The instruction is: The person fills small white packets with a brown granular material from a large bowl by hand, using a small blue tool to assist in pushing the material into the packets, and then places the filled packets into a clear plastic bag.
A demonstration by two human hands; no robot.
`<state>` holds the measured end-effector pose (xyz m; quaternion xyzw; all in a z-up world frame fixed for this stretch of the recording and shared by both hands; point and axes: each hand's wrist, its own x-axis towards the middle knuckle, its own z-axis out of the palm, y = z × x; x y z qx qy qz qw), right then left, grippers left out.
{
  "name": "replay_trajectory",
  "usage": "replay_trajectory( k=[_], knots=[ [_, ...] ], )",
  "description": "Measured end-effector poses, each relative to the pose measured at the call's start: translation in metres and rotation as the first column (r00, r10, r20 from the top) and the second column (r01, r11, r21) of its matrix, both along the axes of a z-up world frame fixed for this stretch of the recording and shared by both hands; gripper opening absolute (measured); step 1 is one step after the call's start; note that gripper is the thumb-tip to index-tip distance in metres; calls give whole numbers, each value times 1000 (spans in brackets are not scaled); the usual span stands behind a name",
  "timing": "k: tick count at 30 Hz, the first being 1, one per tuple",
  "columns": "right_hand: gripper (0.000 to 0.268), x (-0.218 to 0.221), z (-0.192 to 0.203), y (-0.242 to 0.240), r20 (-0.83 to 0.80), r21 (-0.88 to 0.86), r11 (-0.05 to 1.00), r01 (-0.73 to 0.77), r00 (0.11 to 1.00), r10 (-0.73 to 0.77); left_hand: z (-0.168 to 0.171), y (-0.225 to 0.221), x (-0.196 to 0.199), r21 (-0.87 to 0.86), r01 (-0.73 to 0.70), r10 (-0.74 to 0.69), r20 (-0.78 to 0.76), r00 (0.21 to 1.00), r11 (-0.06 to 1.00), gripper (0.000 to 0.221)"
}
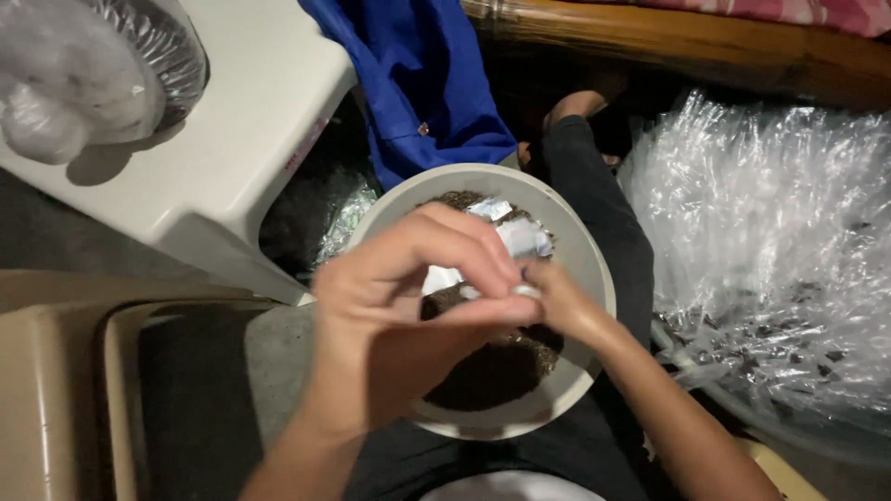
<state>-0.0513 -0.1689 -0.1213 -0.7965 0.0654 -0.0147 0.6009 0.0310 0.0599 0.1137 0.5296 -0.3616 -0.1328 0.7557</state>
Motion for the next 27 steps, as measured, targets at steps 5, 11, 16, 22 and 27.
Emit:
replay_trajectory(
  k=[5,11,16,22,27],
  knots=[
    [68,-26,-87,11,-311,-38,999,-24,950,11,-25,-2,4,-62,-53,49,-68,996,997,31],
    [30,-26,69,3,-281,454,814,362,925,-254,-114,-5,-26,369,-31,23,26,999,929,13],
    [23,-30,133,0,81,-81,991,107,992,-100,-129,-24,-39,411,137,-30,-256,966,901,27],
    [26,-34,151,-7,13,-122,988,91,996,-90,-73,-26,-6,347,84,-32,-154,988,934,24],
    [35,-33,126,20,32,-235,972,0,999,8,-55,-36,1,242,-162,142,99,985,957,17]
  ],
)
